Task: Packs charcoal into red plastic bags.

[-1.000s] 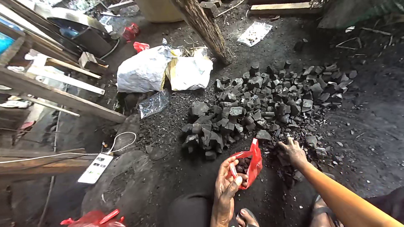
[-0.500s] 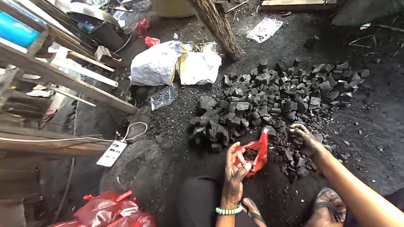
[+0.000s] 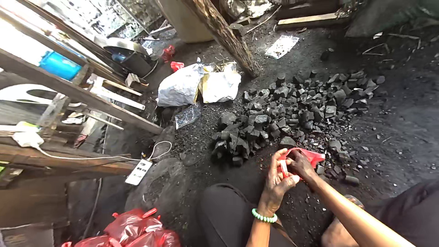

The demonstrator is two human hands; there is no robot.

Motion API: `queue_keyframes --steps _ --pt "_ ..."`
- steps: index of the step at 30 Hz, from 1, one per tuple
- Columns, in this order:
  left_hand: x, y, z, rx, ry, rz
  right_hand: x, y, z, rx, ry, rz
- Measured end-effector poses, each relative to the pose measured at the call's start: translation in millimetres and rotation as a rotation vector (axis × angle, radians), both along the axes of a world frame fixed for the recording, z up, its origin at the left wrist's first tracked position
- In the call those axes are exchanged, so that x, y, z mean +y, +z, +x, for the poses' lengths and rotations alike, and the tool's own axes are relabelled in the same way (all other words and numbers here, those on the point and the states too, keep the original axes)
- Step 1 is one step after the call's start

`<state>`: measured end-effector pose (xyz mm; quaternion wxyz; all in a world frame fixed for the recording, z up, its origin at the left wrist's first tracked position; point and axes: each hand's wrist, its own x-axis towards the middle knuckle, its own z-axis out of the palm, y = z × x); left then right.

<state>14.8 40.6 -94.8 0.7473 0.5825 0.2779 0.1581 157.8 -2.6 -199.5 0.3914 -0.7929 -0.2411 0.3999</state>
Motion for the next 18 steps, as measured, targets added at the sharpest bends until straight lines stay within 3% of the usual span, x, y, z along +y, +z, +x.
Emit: queue_keyframes --steps 4,9,14,16,18 --pt "-2.8 -10.0 0.3 0.047 0.039 -0.052 -6.0 -14.0 16.9 -0.043 0.188 -0.221" --pt "9.2 -15.2 -0.7 0.078 0.105 -0.061 1.7 2.3 43.1 0.109 0.242 -0.243" --pt "28.1 -22.8 -3.8 0.150 0.167 0.023 -9.7 30.9 74.0 -0.321 0.694 -0.124" --pt "35.2 -18.7 -8.1 0.372 0.082 0.265 -23.9 50.2 69.4 -0.532 0.800 -0.162" --pt "42.9 -13.5 -8.7 0.733 -0.083 0.540 -37.0 55.0 62.2 -0.741 0.988 -0.169"
